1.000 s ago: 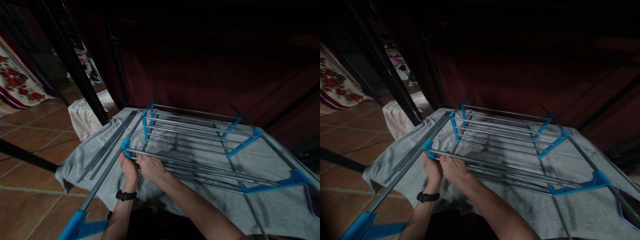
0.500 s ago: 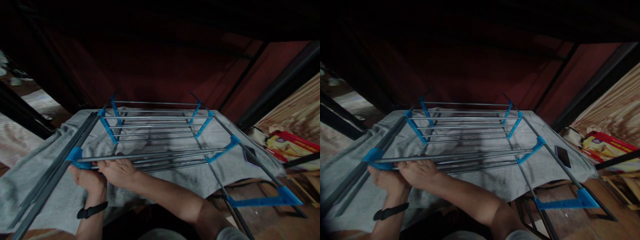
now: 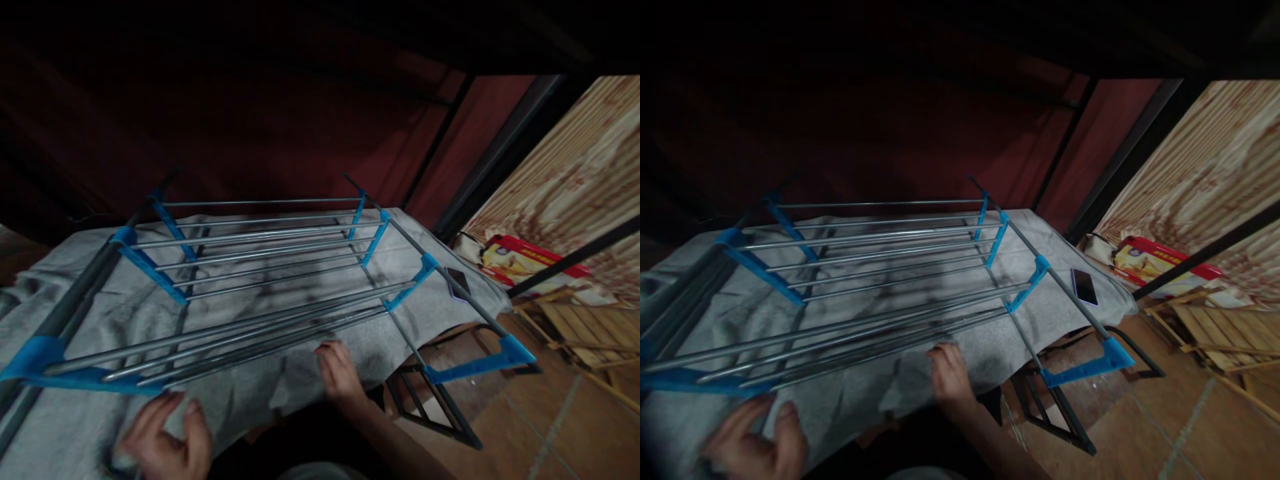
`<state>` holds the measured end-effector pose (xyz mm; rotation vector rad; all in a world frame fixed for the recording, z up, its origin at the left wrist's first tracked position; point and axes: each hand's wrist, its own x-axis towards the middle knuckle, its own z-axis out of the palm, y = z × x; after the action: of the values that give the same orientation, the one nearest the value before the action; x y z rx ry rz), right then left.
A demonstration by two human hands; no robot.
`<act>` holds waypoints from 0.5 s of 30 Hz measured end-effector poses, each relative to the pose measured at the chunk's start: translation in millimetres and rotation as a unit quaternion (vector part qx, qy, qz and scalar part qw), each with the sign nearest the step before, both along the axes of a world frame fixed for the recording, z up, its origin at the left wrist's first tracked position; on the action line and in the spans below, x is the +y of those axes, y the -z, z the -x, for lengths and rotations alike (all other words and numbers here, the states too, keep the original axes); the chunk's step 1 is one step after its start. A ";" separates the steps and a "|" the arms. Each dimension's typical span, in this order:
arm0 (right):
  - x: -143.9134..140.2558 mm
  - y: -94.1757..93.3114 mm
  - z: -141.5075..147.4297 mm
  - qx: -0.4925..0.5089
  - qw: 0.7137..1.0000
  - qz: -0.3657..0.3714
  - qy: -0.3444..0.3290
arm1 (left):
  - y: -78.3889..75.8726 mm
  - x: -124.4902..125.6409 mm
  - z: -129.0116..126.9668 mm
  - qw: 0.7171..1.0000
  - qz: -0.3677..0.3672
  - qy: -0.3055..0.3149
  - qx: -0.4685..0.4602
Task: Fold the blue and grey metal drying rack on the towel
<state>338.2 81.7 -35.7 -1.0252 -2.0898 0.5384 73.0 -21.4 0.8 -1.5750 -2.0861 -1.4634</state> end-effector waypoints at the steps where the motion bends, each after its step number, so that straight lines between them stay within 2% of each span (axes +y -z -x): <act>1: 7.5 11.0 -21.2 0.027 0.997 0.010 0.071 | 2.0 2.2 -10.4 0.998 0.003 0.031 0.058; 4: 36.7 28.4 -80.8 0.094 0.959 0.030 0.265 | 5.8 26.9 -45.0 0.967 0.049 0.154 0.196; 6: 57.5 28.7 -111.1 0.142 0.921 0.029 0.362 | 7.2 51.7 -64.0 0.947 0.093 0.195 0.240; 7: 67.0 26.5 -122.3 0.161 0.908 0.034 0.384 | 7.3 63.6 -71.0 0.940 0.109 0.200 0.255; 9: 82.0 19.4 -136.2 0.199 0.893 0.048 0.402 | 5.1 81.8 -80.5 0.930 0.124 0.201 0.282; 11: 91.3 9.9 -140.8 0.231 0.889 0.053 0.392 | -1.9 88.6 -87.4 0.913 0.114 0.241 0.310; 13: 96.3 -1.7 -139.8 0.252 0.892 0.038 0.374 | -15.2 85.3 -95.5 0.885 0.079 0.318 0.331; 15: 100.1 -16.4 -136.6 0.266 0.896 0.018 0.354 | -35.7 80.0 -106.0 0.865 0.018 0.371 0.337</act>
<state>474.8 181.8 -19.3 -1.3764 -1.1222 0.4120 179.1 58.6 36.5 -2.5815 -1.1495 -0.7638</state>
